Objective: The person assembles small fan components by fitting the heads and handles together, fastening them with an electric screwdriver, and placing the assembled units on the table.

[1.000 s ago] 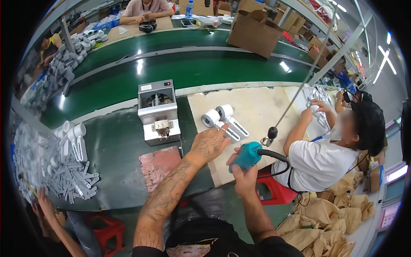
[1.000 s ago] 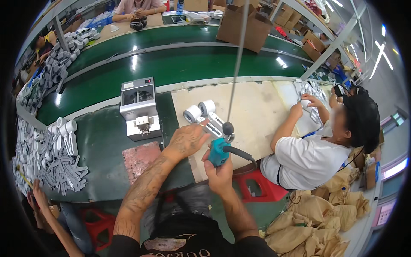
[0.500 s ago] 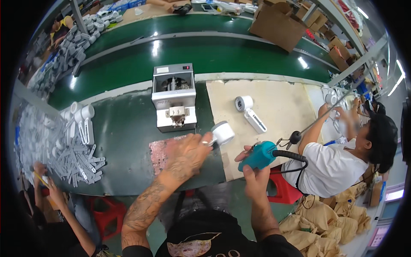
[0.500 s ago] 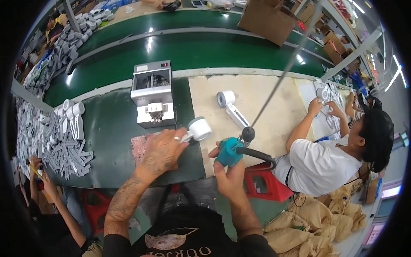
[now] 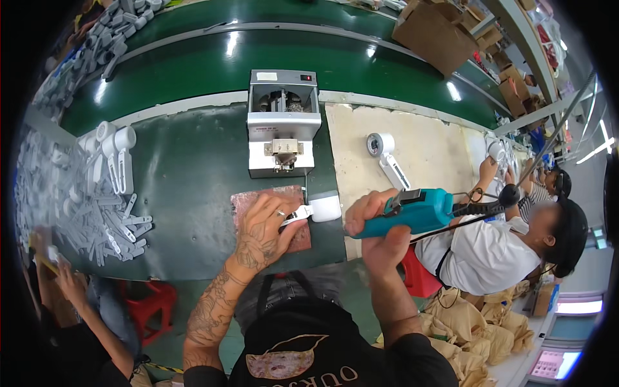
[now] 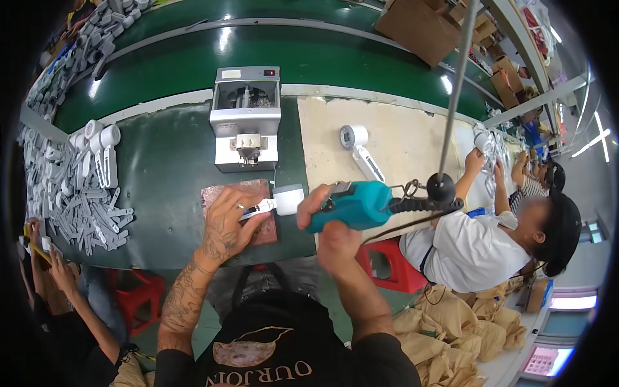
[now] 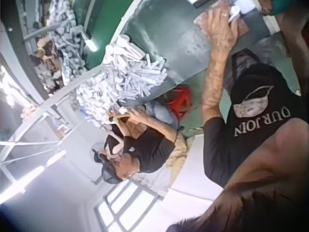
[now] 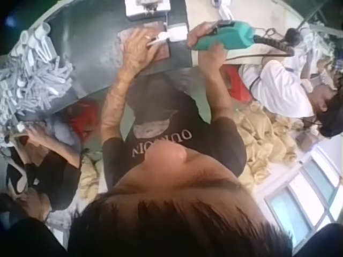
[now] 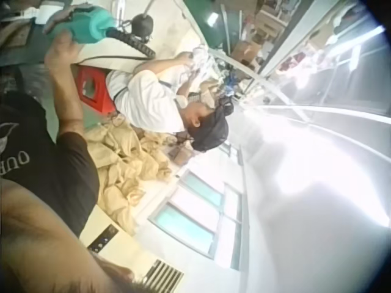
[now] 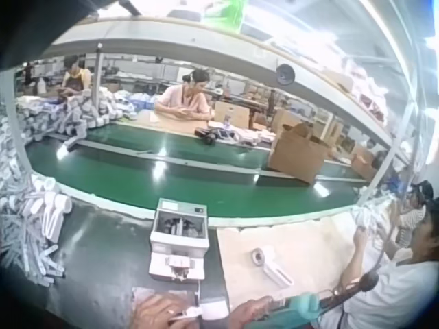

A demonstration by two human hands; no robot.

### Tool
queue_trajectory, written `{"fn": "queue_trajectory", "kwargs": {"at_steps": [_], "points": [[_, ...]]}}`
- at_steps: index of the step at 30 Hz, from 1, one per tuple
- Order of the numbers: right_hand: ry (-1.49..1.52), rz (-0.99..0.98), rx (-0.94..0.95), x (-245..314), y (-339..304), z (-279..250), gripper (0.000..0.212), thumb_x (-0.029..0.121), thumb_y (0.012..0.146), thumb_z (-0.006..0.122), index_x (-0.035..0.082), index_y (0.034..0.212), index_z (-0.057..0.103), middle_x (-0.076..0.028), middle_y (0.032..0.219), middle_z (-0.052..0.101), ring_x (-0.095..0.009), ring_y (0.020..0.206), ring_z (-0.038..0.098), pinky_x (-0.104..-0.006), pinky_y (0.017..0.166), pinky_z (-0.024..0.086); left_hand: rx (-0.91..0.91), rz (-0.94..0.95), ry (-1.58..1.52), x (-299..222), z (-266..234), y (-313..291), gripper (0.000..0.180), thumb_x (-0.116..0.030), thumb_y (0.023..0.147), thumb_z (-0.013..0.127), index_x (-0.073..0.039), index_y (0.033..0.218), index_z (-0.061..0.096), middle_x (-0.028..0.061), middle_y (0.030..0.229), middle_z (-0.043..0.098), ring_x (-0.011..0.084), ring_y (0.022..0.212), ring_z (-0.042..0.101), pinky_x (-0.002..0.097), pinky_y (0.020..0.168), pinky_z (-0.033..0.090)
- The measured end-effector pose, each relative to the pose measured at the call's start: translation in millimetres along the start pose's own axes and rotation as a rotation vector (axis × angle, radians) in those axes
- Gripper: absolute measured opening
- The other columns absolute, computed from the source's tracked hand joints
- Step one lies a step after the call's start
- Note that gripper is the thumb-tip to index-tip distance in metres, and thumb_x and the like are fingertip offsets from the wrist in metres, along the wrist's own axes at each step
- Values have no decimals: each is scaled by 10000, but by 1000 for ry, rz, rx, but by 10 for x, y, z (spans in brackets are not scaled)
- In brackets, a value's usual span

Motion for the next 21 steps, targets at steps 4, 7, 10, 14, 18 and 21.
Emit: {"fn": "queue_trajectory", "kwargs": {"at_steps": [4, 7, 10, 14, 18, 21], "points": [[40, -62, 8, -94, 159, 231, 720, 727, 844, 644, 35, 982, 502, -78, 707, 537, -193, 619, 528, -351, 613, 457, -14, 22, -43, -33, -56, 49, 241, -163, 824, 774, -38, 1014, 694, 72, 992, 675, 280, 947, 613, 383, 825, 524], [60, -39, 31, -224, 290, 326, 822, 735, 799, 678, -15, 1104, 537, -68, 697, 533, -185, 618, 531, -333, 607, 450, -26, 30, -65, 15, -69, 69, 247, -187, 817, 780, -38, 997, 701, 64, 956, 669, 280, 945, 607, 405, 832, 514], [27, -118, 32, -314, 489, 458, 841, 743, 821, 645, -37, 1116, 534, -55, 696, 518, -165, 611, 524, -308, 586, 436, 102, -40, -37, 105, -119, 121, 289, -255, 835, 768, -47, 1025, 704, 60, 1018, 666, 270, 1000, 594, 424, 881, 494], [30, -175, -7, -393, 815, 555, 801, 707, 851, 654, -44, 1105, 540, -60, 696, 523, -166, 616, 521, -301, 584, 441, 107, 21, 98, 144, -110, 122, 380, -337, 867, 730, -65, 1131, 699, 48, 1144, 645, 254, 1068, 573, 439, 956, 464], [30, -218, 44, -572, 1027, 664, 741, 646, 849, 710, -43, 1079, 564, -78, 725, 565, -178, 642, 557, -307, 606, 469, 125, 18, 134, 155, -118, 18, 418, -382, 892, 701, -104, 1204, 689, 36, 1163, 641, 254, 1077, 572, 462, 1007, 454], [49, -232, 102, -682, 1089, 755, 678, 595, 863, 732, -32, 1061, 566, -73, 739, 582, -171, 660, 575, -303, 607, 476, 125, -27, 129, 190, -115, -3, 411, -395, 903, 688, -128, 1216, 686, 36, 1156, 641, 255, 1074, 572, 475, 1021, 452]]}}
Point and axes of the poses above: each hand's wrist, its own y-axis towards the middle knuckle, its own z-axis out of the palm, x = y × z, the point moved 2 cm from there along y, towards the middle knuckle
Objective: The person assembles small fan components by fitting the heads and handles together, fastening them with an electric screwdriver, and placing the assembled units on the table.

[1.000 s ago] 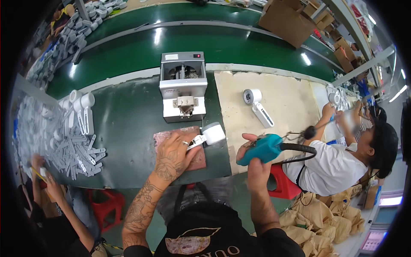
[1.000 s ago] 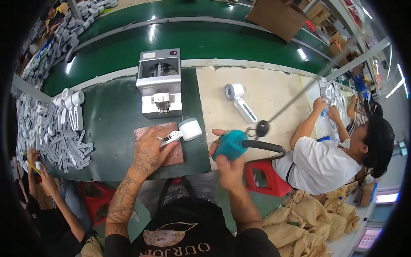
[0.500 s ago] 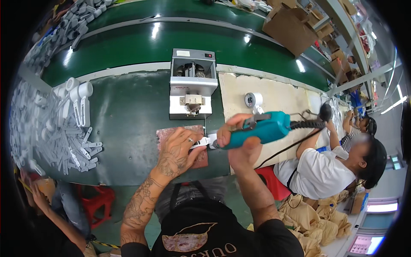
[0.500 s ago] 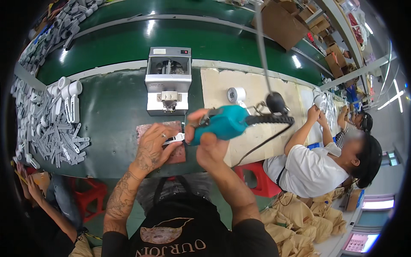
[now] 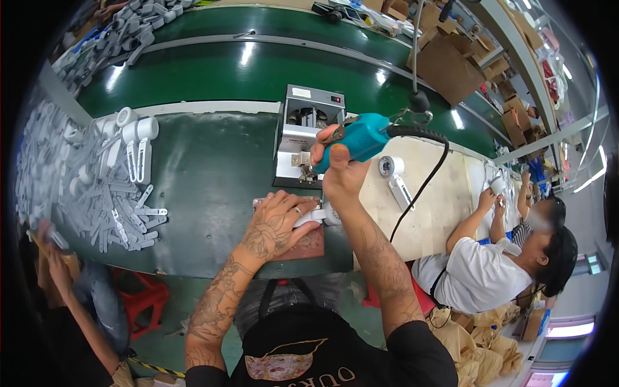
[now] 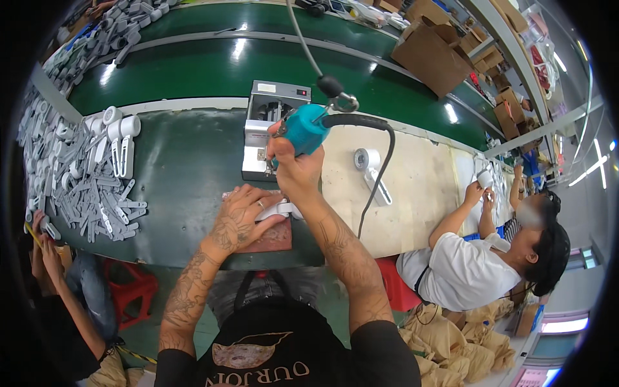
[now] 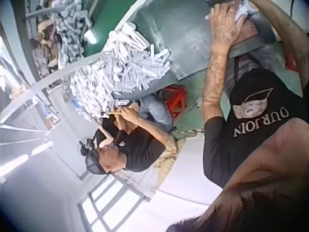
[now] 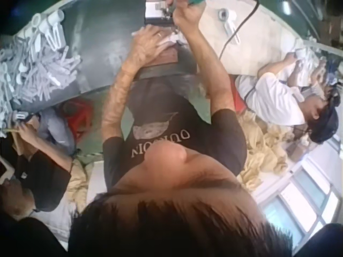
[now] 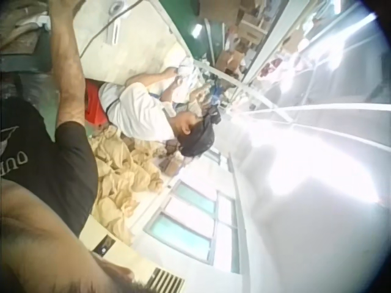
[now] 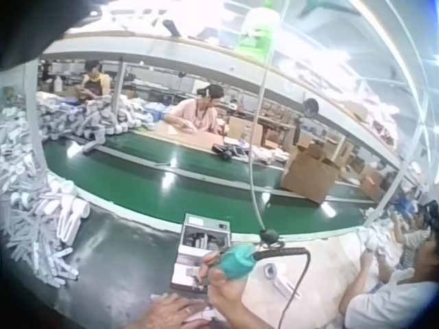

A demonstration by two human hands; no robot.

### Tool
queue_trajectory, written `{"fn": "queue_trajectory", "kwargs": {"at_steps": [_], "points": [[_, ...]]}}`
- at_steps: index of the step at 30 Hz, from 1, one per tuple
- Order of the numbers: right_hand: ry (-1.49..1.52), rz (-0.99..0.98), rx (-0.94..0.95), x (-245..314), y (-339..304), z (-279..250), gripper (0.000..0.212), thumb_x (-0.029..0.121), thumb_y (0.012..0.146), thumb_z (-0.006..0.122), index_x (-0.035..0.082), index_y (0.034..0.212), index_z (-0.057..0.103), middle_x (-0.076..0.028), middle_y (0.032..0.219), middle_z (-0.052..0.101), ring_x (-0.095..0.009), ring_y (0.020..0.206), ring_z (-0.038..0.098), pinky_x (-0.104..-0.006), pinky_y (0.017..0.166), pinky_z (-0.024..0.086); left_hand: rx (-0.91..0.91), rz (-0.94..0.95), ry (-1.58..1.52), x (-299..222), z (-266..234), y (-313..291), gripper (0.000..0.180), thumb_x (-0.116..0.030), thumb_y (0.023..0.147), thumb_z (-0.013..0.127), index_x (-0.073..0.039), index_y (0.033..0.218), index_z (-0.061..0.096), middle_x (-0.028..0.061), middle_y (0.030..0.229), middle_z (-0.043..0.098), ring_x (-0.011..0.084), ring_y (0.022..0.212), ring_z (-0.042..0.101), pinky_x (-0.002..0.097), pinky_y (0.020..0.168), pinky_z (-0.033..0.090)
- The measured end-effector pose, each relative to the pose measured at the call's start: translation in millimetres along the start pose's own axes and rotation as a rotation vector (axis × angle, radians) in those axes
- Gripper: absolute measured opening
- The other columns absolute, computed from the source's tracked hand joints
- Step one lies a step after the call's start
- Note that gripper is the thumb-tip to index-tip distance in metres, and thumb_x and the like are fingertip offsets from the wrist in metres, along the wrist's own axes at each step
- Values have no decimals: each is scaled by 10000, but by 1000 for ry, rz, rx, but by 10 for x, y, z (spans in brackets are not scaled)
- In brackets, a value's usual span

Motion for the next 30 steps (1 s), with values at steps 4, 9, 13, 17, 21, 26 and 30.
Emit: {"fn": "queue_trajectory", "kwargs": {"at_steps": [4, 9, 13, 17, 21, 26, 30], "points": [[3, 13, 41, -125, -51, -18, 655, 584, 876, 726, -27, 1044, 561, -72, 737, 582, -170, 663, 578, -307, 607, 480, -13, -14, -10, -2, 5, -14, 415, -391, 907, 685, -141, 1239, 677, 36, 1137, 642, 256, 1064, 572, 476, 1018, 453], [-9, 108, 60, -95, -101, -23, 632, 566, 882, 730, -24, 1033, 560, -71, 735, 585, -170, 663, 579, -305, 605, 480, -24, -14, -33, 14, 47, -21, 412, -377, 906, 689, -142, 1243, 676, 38, 1126, 643, 256, 1057, 567, 466, 984, 455], [45, 185, -37, 33, -349, -108, 668, 585, 867, 733, -30, 1069, 569, -73, 732, 586, -172, 645, 570, -307, 590, 468, -40, -18, -19, -2, 49, -37, 422, -369, 904, 694, -128, 1249, 675, 45, 1117, 643, 260, 1049, 562, 457, 969, 450], [-42, 170, -37, 272, -451, -235, 747, 625, 848, 729, -53, 1108, 555, -64, 720, 566, -171, 625, 564, -309, 590, 466, -15, -21, -29, -21, 33, -1, 437, -378, 905, 691, -119, 1256, 672, 49, 1110, 641, 263, 1049, 560, 455, 978, 446], [-42, 161, -20, 228, -479, -282, 739, 617, 853, 728, -58, 1096, 553, -64, 726, 563, -168, 625, 566, -314, 596, 474, 2, -42, -33, 1, 50, -14, 445, -407, 912, 681, -130, 1261, 673, 60, 1104, 636, 267, 1067, 558, 463, 1007, 441], [44, 118, -7, 194, -507, -224, 565, 474, 940, 706, -46, 1122, 583, -62, 819, 610, -133, 714, 573, -280, 662, 476, 3, -58, -41, 17, 68, -34, 447, -422, 915, 677, -143, 1263, 674, 73, 1093, 625, 273, 1083, 557, 472, 1035, 433], [-13, 194, -21, 101, -528, -282, 668, 574, 856, 753, -40, 1028, 555, -68, 726, 568, -172, 638, 569, -313, 599, 472, 15, -49, -21, 9, 74, -26, 452, -430, 920, 669, -124, 1253, 673, 80, 1087, 621, 279, 1082, 554, 473, 1022, 429]]}}
Point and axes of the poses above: each hand's wrist, its own y-axis towards the middle knuckle, its own z-axis out of the palm, x = y × z, the point moved 2 cm from there along y, towards the middle knuckle
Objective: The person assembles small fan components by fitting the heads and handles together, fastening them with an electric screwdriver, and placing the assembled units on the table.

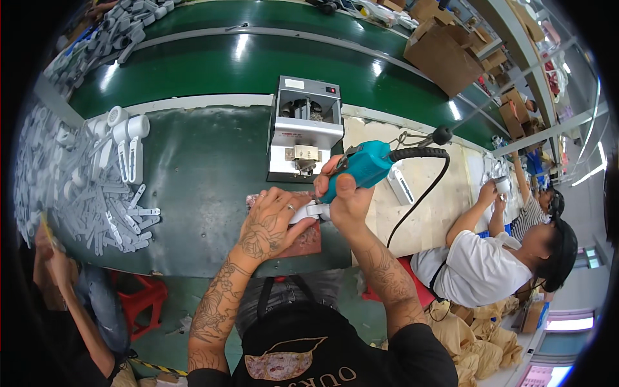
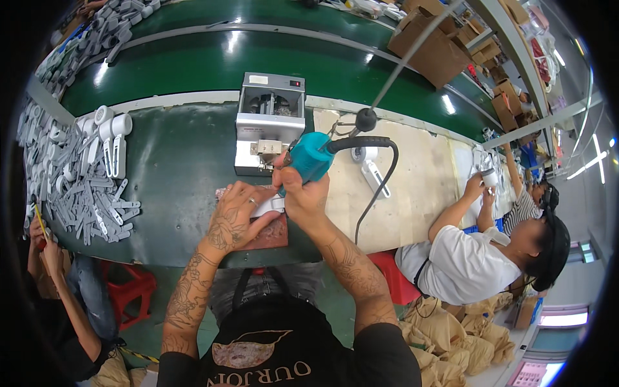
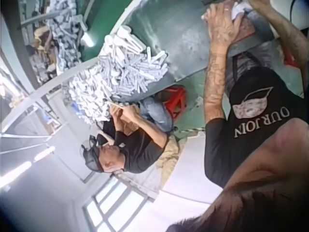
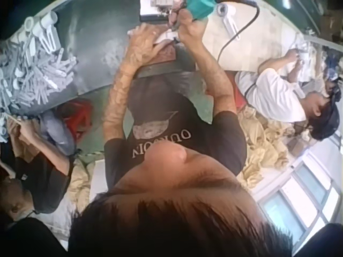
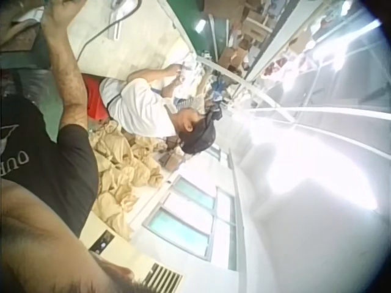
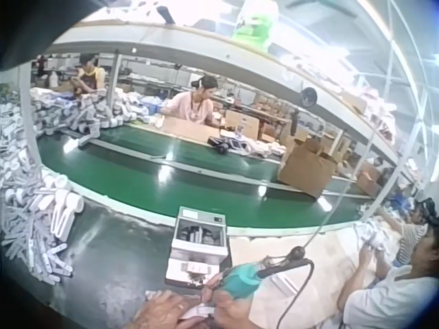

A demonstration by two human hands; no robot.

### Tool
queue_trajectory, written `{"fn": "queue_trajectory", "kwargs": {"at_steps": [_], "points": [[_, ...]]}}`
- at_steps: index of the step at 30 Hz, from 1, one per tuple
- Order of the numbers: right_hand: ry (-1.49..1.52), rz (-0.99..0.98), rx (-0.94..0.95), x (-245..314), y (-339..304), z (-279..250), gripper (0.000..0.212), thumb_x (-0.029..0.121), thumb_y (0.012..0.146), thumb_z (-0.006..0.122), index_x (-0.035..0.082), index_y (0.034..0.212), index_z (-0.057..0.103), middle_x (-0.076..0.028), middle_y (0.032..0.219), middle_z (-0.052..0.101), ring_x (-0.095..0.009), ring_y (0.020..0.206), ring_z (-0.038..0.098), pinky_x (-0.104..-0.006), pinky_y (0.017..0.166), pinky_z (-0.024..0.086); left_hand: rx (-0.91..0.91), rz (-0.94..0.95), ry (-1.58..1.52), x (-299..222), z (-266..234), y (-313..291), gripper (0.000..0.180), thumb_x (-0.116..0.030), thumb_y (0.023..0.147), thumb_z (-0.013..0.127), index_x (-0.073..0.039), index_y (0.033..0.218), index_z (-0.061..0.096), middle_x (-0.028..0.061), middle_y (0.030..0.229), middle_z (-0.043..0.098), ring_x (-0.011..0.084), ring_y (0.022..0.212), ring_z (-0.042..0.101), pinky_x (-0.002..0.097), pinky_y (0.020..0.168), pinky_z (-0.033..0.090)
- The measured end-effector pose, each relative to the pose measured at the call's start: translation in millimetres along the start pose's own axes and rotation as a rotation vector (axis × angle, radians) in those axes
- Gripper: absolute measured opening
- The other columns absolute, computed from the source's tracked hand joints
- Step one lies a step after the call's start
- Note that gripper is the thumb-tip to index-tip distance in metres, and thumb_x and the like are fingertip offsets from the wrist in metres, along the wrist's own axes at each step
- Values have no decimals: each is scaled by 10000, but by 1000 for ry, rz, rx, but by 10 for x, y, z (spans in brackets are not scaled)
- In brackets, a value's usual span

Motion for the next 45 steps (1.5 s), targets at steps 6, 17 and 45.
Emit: {"fn": "queue_trajectory", "kwargs": {"at_steps": [6, 17, 45], "points": [[25, 48, 22, -77, -8, -5, 592, 531, 847, 780, 2, 957, 538, -66, 713, 553, -181, 635, 546, -318, 602, 457, 17, 10, 95, -13, 6, 16, 435, -433, 936, 642, -55, 1150, 658, 97, 1092, 612, 294, 1078, 546, 468, 1004, 426], [-34, 24, 3, 65, 153, 108, 702, 601, 849, 744, -35, 1083, 561, -66, 720, 555, -172, 628, 558, -307, 591, 464, -3, 23, 84, -15, -48, 10, 413, -396, 948, 624, -82, 1214, 656, 104, 1090, 608, 298, 1068, 547, 463, 998, 431], [-30, 16, 16, 210, -215, -23, 740, 647, 846, 719, -37, 1083, 563, -59, 708, 574, -162, 627, 567, -309, 599, 469, -33, 23, -32, -22, -44, 9, 350, -251, 953, 581, -125, 1274, 643, 57, 1128, 632, 278, 1074, 557, 473, 1028, 426]]}}
Point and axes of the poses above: each hand's wrist, its own y-axis towards the middle knuckle, its own z-axis out of the palm, x = y × z, the point moved 2 cm from there along y, towards the middle knuckle
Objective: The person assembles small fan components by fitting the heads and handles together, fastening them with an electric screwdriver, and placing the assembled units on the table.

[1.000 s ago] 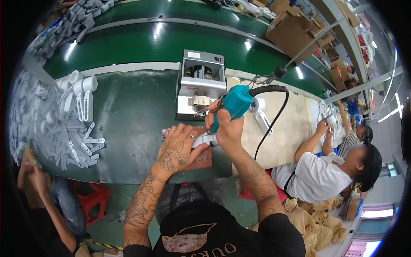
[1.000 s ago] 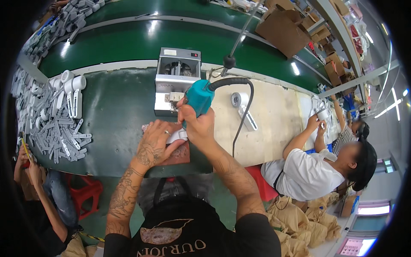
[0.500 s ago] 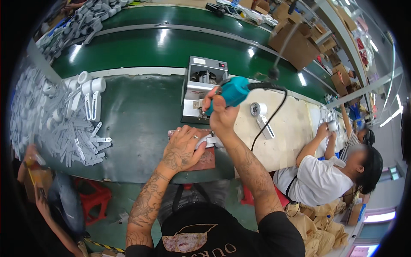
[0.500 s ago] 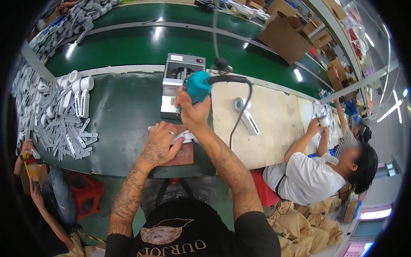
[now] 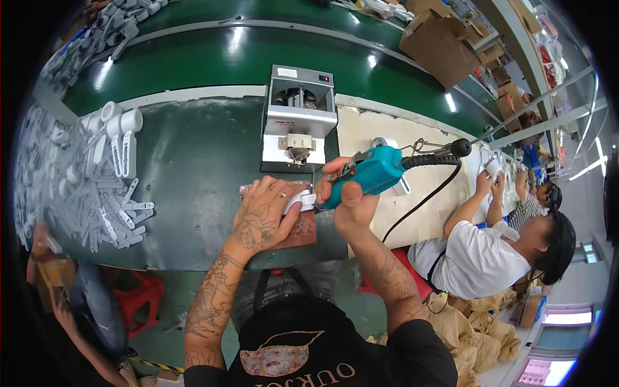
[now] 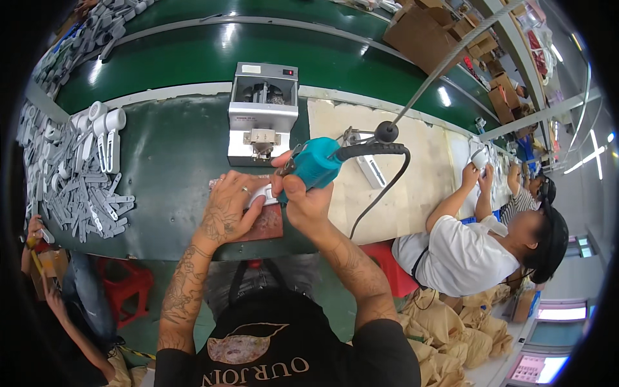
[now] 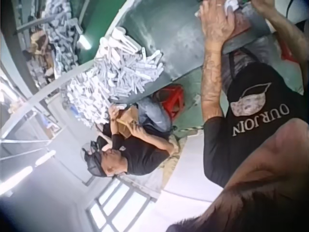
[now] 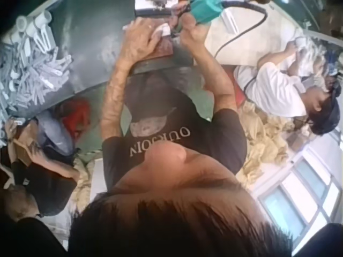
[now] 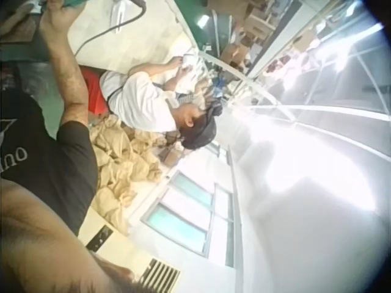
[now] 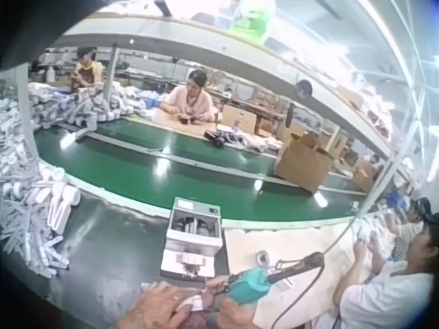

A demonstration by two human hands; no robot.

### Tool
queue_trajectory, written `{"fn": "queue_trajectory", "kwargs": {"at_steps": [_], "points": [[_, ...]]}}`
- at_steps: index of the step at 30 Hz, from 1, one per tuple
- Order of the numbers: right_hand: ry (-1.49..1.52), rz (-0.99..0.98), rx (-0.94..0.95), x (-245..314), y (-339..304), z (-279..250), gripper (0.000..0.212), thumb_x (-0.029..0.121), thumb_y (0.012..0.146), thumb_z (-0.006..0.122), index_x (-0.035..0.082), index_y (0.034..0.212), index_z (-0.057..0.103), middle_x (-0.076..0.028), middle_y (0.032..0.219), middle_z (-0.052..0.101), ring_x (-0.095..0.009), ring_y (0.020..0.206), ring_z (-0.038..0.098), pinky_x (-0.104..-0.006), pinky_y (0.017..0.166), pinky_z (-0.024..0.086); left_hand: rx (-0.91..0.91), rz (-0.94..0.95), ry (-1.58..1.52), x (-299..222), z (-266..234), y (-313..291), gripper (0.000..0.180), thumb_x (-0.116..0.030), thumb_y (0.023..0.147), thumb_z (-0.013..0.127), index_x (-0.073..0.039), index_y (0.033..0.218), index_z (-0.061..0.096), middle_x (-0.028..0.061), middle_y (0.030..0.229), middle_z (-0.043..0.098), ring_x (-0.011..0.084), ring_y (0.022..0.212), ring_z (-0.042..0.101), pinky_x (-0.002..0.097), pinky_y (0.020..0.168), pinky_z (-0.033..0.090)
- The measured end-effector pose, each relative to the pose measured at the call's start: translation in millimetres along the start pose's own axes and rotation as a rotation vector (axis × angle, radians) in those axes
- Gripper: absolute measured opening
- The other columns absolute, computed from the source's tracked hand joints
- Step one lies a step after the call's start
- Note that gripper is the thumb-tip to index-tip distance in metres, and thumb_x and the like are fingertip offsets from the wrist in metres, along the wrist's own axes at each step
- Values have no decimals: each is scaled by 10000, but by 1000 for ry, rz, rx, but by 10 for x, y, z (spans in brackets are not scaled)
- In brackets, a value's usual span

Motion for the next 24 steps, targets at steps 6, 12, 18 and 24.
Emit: {"fn": "queue_trajectory", "kwargs": {"at_steps": [6, 12, 18, 24], "points": [[39, 9, -9, -102, -43, -24, 690, 612, 846, 741, -23, 1043, 555, -66, 707, 569, -169, 625, 561, -318, 601, 469, 37, -20, -3, 6, 17, -12, 351, -253, 955, 580, -112, 1271, 638, 48, 1148, 631, 282, 1085, 554, 480, 1025, 423], [83, 20, -8, -228, -84, -59, 595, 536, 847, 776, 11, 981, 530, -74, 738, 545, -168, 644, 540, -324, 603, 455, 45, -16, 18, -44, 0, 47, 349, -240, 957, 577, -106, 1276, 624, 45, 1248, 595, 283, 1103, 545, 485, 1017, 421], [118, 59, 15, -263, -77, -18, 610, 550, 824, 795, 21, 971, 529, -67, 752, 556, -157, 651, 544, -310, 600, 449, 37, -21, 43, -24, -20, 54, 360, -238, 950, 584, -108, 1283, 622, 44, 1321, 568, 290, 1108, 547, 495, 1003, 426], [61, 98, -107, -137, -227, -24, 640, 619, 862, 717, 25, 1032, 552, -60, 722, 565, -187, 626, 562, -321, 589, 472, -60, 217, -7, 17, -3, -105, 314, -188, 846, 705, -95, 1146, 695, 76, 1206, 661, 304, 1080, 620, 445, 901, 496]]}}
Point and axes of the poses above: each hand's wrist, its own y-axis towards the middle knuckle, its own z-axis out of the palm, x = y × z, the point moved 2 cm from there along y, towards the middle knuckle
